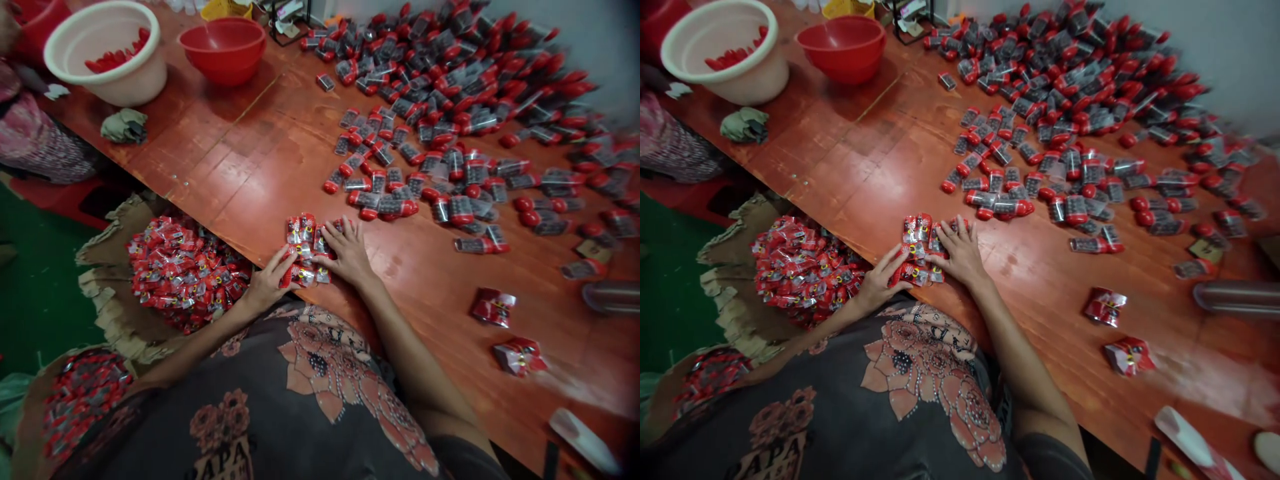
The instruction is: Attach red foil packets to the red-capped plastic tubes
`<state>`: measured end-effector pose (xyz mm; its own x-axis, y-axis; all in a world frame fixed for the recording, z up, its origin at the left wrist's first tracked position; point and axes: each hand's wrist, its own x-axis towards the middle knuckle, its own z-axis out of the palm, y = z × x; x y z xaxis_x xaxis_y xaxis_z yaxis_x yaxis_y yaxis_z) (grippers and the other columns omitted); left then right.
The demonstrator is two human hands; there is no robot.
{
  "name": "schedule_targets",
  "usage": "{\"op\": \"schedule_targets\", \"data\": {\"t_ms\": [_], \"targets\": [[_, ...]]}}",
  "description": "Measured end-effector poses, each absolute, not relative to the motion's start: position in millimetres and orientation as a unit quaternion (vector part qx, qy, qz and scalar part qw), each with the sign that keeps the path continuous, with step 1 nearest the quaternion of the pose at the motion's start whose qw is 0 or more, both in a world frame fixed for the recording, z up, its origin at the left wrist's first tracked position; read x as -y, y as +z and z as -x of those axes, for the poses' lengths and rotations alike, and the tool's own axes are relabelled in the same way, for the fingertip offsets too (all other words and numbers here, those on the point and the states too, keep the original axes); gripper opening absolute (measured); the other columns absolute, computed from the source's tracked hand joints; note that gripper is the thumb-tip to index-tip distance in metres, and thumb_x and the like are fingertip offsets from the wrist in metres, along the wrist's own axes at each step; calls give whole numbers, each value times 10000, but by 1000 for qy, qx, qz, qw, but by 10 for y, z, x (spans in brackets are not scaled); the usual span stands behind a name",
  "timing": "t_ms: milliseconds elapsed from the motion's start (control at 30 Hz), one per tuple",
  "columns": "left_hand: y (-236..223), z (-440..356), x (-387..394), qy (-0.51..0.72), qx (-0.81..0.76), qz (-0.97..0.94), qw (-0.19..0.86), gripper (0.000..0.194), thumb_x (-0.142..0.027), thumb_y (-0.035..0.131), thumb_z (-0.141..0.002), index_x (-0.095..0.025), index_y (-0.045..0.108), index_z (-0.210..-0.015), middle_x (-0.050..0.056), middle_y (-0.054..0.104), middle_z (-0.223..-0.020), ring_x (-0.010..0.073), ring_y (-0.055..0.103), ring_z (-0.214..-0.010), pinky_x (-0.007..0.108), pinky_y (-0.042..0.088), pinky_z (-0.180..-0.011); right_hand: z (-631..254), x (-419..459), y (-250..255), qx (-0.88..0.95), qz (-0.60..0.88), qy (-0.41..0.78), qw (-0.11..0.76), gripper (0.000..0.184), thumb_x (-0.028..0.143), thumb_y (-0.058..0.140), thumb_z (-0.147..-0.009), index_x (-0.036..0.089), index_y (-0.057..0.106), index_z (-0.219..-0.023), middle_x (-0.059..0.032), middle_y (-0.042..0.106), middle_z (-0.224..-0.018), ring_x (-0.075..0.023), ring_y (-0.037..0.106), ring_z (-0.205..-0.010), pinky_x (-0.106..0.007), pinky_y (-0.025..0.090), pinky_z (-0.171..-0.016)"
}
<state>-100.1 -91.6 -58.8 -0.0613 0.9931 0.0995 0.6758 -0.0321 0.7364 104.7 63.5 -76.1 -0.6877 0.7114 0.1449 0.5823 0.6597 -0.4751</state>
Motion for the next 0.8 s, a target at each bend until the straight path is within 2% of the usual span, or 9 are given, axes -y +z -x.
{"op": "schedule_targets", "data": {"t_ms": [200,400,467,533,600,667,733,800], "targets": [[-635,1022,914,323,-649,-647,237,598,-346,721,-823,-284,546,-1391,134,470,-1506,320,577,-1262,444,555,-959,-999,-511,-843,880,372,201,217,528,494,673,-851,249,613,-1314,-103,599,-1408,-359,383,-1433,-666,90,-1199],[-671,1030,922,335,-641,-648,239,525,-343,696,-846,-288,578,-1354,123,492,-1489,296,571,-1276,433,537,-993,-964,-448,-849,870,396,184,227,380,441,630,-893,294,644,-1244,-72,614,-1391,-346,370,-1440,-659,135,-1193],[-673,1053,927,339,-633,-654,237,537,-351,696,-848,-287,568,-1365,127,488,-1492,292,570,-1277,433,530,-1004,-979,-417,-833,862,411,186,231,384,434,626,-895,284,630,-1249,-87,575,-1422,-350,375,-1429,-642,217,-1173],[-655,1093,923,357,-621,-656,236,546,-358,705,-841,-285,565,-1364,124,491,-1491,285,560,-1289,435,515,-1027,-1006,-377,-800,835,448,193,255,366,423,579,-922,253,615,-1244,-119,579,-1385,-335,463,-1348,-591,357,-1108],[-613,1135,888,393,-616,-643,228,524,-363,710,-839,-275,580,-1340,113,523,-1469,274,558,-1292,445,488,-1060,-1020,-334,-746,798,494,203,281,326,400,514,-953,211,616,-1197,-141,640,-1235,-300,580,-1172,-516,476,-989],[-549,1156,802,439,-624,-610,214,449,-360,701,-849,-259,618,-1278,98,582,-1410,260,568,-1276,459,461,-1081,-991,-301,-674,779,525,212,269,311,400,498,-952,179,627,-1129,-139,682,-1063,-280,630,-1004,-469,521,-881],[-473,1136,658,486,-641,-553,220,345,-349,687,-859,-241,660,-1186,85,662,-1285,236,623,-1182,431,494,-1033,-910,-288,-598,787,537,209,221,359,432,523,-926,150,628,-1122,-151,695,-992,-293,637,-932,-468,523,-828],[-401,1078,469,518,-656,-479,269,265,-333,673,-864,-224,678,-1106,66,720,-1092,183,691,-938,343,564,-864,-803,-298,-534,796,545,194,178,437,450,545,-901,124,608,-1185,-180,700,-1001,-320,634,-924,-488,512,-809]]}}
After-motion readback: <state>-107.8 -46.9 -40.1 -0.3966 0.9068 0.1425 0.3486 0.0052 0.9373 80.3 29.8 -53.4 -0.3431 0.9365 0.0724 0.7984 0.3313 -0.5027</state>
